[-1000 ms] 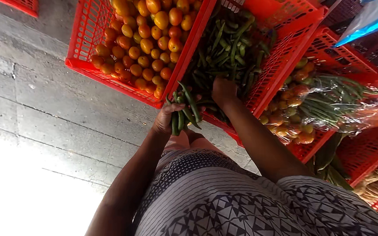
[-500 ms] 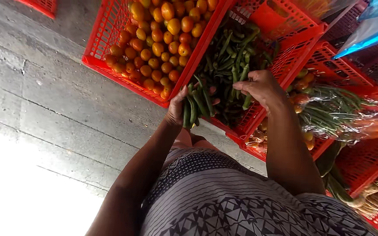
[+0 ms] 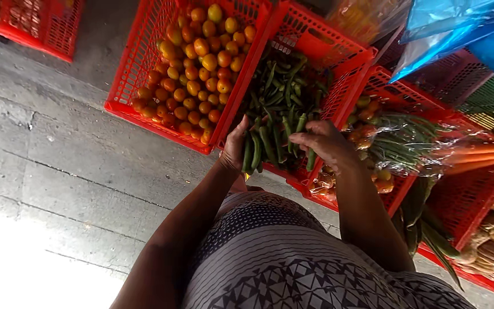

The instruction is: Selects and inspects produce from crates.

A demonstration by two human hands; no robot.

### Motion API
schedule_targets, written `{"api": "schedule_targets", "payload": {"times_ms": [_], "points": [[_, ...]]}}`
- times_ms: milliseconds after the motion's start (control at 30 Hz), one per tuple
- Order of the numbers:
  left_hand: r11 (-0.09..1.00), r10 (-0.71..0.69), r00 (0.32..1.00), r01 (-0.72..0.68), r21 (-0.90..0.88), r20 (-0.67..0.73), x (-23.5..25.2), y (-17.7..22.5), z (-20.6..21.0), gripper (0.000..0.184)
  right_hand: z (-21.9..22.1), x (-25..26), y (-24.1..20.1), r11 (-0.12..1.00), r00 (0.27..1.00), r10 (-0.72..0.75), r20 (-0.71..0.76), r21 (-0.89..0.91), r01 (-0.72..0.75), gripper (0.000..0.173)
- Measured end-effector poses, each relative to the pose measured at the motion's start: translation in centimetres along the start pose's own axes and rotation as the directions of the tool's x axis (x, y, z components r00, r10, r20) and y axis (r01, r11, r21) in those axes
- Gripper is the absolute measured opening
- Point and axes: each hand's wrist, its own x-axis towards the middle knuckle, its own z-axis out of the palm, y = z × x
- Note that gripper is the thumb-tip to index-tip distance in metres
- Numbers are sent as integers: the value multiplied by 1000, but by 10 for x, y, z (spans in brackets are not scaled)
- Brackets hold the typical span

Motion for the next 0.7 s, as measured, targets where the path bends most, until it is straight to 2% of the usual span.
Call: {"api": "schedule_targets", "payload": {"times_ms": [100, 233, 333, 500, 600, 700], "points": [[999, -17, 999, 18, 34, -40, -3, 1, 8, 64, 1, -12, -3, 999, 996, -42, 83, -6, 43, 9], [996, -62, 996, 66, 63, -65, -3, 0, 11, 69, 5, -16, 0, 979, 977, -84, 197, -167, 117, 15], [994, -90, 995, 92, 51, -47, -2, 1, 17, 74, 3, -12, 12, 976, 987, -86, 134, -190, 110, 16], [993, -72, 997, 74, 89, -31, 1, 1, 26, 71, -11, -11, 18, 967, 994, -22, 106, -250, 48, 17], [990, -108, 994, 110, 90, -30, 2, 4, 32, 75, -13, -15, 16, 951, 997, -57, 56, -301, 71, 25], [985, -132, 991, 134, 111, -28, 2, 6, 38, 78, -16, -18, 15, 947, 995, -75, 71, -308, 94, 29]]}}
